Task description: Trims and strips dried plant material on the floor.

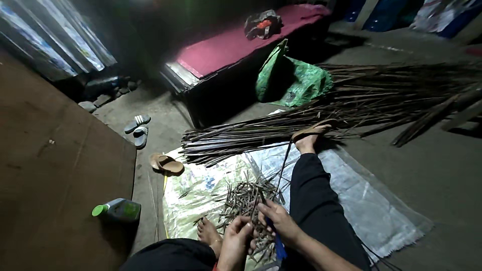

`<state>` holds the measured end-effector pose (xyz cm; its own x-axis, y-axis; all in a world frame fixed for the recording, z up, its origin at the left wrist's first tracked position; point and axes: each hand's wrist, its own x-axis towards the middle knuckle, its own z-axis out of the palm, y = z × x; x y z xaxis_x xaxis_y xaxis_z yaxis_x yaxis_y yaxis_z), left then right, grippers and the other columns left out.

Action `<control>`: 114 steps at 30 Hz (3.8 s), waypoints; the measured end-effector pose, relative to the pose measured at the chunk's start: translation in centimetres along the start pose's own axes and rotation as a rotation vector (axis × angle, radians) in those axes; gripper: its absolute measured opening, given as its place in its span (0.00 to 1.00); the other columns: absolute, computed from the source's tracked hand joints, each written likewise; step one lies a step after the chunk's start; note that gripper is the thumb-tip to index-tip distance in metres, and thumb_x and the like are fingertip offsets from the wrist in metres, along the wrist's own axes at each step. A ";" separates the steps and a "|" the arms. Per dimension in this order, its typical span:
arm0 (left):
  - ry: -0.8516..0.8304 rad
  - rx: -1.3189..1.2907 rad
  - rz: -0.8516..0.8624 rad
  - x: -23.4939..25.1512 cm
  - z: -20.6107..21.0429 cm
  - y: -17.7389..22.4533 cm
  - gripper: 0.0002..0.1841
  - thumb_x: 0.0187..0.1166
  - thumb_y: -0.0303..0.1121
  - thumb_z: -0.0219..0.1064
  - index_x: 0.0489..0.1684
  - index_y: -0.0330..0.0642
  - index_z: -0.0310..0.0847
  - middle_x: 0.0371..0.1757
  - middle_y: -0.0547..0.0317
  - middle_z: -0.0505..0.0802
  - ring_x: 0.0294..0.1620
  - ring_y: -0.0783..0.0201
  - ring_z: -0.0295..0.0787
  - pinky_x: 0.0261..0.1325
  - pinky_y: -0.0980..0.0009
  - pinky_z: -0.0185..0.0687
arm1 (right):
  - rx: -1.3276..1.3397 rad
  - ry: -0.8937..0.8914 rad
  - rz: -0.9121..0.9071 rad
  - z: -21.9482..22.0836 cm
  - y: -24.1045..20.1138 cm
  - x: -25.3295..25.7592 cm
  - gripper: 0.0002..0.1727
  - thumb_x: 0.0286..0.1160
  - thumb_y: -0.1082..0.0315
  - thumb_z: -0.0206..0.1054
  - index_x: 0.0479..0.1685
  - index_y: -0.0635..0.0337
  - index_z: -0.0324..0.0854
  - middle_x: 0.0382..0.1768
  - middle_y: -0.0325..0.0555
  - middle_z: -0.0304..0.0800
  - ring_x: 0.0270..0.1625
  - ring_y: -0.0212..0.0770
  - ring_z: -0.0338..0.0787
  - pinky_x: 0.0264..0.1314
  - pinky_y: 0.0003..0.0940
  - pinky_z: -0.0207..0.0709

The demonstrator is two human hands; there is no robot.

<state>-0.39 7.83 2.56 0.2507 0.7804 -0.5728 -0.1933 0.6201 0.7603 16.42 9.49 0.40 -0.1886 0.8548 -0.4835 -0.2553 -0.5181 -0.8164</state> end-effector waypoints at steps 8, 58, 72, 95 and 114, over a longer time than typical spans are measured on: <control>-0.188 -0.010 -0.078 0.1 -0.2 -0.4 0.10 0.83 0.19 0.55 0.55 0.37 0.78 0.35 0.61 0.91 0.28 0.74 0.86 0.30 0.79 0.81 | -0.049 0.239 0.034 0.3 -1.6 0.5 0.10 0.89 0.69 0.59 0.37 0.62 0.77 0.11 0.33 0.69 0.10 0.26 0.67 0.13 0.20 0.65; 0.091 0.329 0.023 1.7 -0.1 -3.9 0.11 0.89 0.23 0.55 0.58 0.28 0.80 0.22 0.62 0.87 0.17 0.75 0.79 0.23 0.79 0.76 | -0.351 0.120 0.212 0.5 2.0 0.9 0.23 0.97 0.63 0.44 0.80 0.66 0.68 0.27 0.39 0.73 0.22 0.32 0.71 0.27 0.28 0.68; 0.092 0.185 -0.067 2.0 -0.7 -3.2 0.12 0.91 0.24 0.50 0.56 0.27 0.79 0.20 0.62 0.85 0.14 0.76 0.74 0.18 0.81 0.69 | -0.313 0.145 0.279 -0.8 2.3 1.6 0.25 0.98 0.59 0.40 0.80 0.62 0.69 0.22 0.36 0.71 0.18 0.31 0.69 0.22 0.27 0.66; 0.116 0.031 -0.078 2.8 -0.9 -3.1 0.11 0.93 0.25 0.47 0.39 0.35 0.74 0.15 0.64 0.79 0.10 0.78 0.69 0.14 0.84 0.65 | -0.523 -0.004 -0.036 1.5 4.3 -0.4 0.27 0.94 0.63 0.47 0.85 0.69 0.67 0.75 0.62 0.81 0.77 0.49 0.83 0.84 0.45 0.69; -0.012 0.018 -0.194 1.7 -1.2 -2.4 0.17 0.96 0.30 0.38 0.53 0.31 0.74 0.17 0.59 0.84 0.11 0.73 0.77 0.15 0.80 0.73 | -0.356 -0.027 0.033 -0.5 2.9 1.6 0.25 0.94 0.64 0.45 0.83 0.66 0.67 0.29 0.38 0.76 0.25 0.30 0.73 0.31 0.28 0.71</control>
<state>-0.65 7.75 -0.56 0.2929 0.6450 -0.7058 -0.1230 0.7575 0.6412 15.83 9.35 -2.89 -0.2179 0.8341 -0.5067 0.0971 -0.4981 -0.8617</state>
